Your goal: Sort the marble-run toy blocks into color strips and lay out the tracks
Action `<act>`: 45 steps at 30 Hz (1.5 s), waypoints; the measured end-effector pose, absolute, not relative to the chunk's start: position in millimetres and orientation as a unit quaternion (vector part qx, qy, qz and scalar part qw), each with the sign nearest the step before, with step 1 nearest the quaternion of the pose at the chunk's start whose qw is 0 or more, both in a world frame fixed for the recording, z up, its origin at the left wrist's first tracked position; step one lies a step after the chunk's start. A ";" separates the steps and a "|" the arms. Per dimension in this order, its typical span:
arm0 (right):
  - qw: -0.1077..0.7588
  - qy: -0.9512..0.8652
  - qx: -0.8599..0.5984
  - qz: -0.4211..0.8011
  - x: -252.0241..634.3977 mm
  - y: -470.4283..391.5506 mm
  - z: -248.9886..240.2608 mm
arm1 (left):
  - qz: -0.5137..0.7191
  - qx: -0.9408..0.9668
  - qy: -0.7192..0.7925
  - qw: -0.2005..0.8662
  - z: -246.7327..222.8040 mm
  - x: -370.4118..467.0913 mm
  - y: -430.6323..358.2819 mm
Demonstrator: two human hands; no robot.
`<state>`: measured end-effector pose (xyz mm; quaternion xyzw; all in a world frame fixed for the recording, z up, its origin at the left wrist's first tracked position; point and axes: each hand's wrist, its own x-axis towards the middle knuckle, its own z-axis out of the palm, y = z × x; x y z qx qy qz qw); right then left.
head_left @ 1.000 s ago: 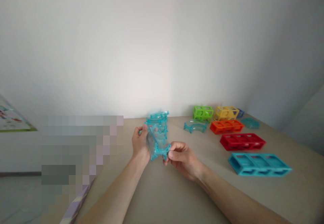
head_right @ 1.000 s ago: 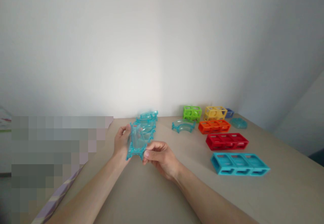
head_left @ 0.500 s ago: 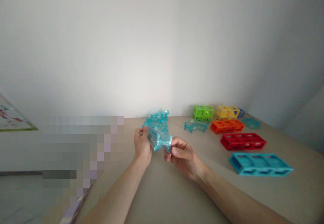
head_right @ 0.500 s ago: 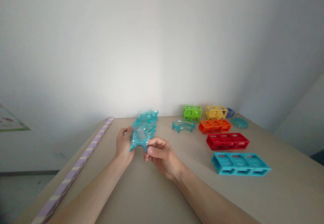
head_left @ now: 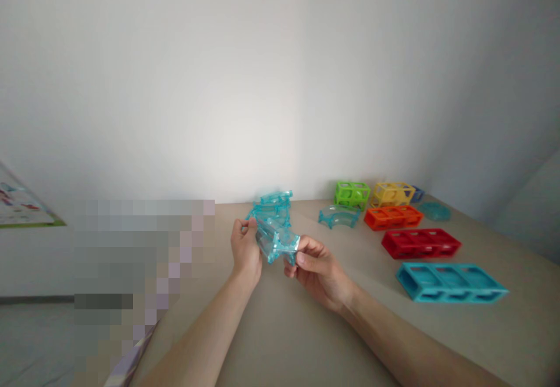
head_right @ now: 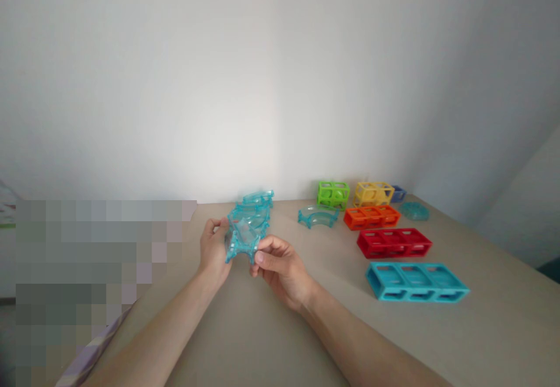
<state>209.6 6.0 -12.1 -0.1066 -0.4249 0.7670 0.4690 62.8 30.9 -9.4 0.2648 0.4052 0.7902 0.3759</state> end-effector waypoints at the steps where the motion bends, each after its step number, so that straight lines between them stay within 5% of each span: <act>1: 0.469 -0.424 -0.109 0.767 209.7 6.0 -12.1 | 0.789 0.265 0.406 0.378 -9.3 62.9 30.7; 13: 0.462 -0.414 -0.115 0.776 211.2 6.4 -12.1 | 0.796 0.228 0.417 0.374 -9.2 62.4 32.9; 22: 0.389 -0.415 -0.182 0.802 207.2 4.8 -10.9 | 0.753 0.235 0.393 0.473 1.6 65.2 26.0; 27: 0.415 -0.444 -0.281 0.742 207.2 7.8 -9.8 | 0.752 0.316 0.440 0.376 -6.6 60.6 28.5; 33: 0.447 -0.608 -0.367 0.544 222.6 16.7 -2.0 | 0.735 0.424 0.498 0.178 -5.8 60.9 25.7; 39: 0.402 -0.795 -0.403 0.210 231.4 11.8 5.0 | 0.697 0.530 0.417 0.245 -8.8 71.2 17.7; 45: 0.358 -0.804 -0.475 0.025 239.3 17.0 10.0 | 0.582 0.636 0.411 0.297 -19.7 73.4 16.5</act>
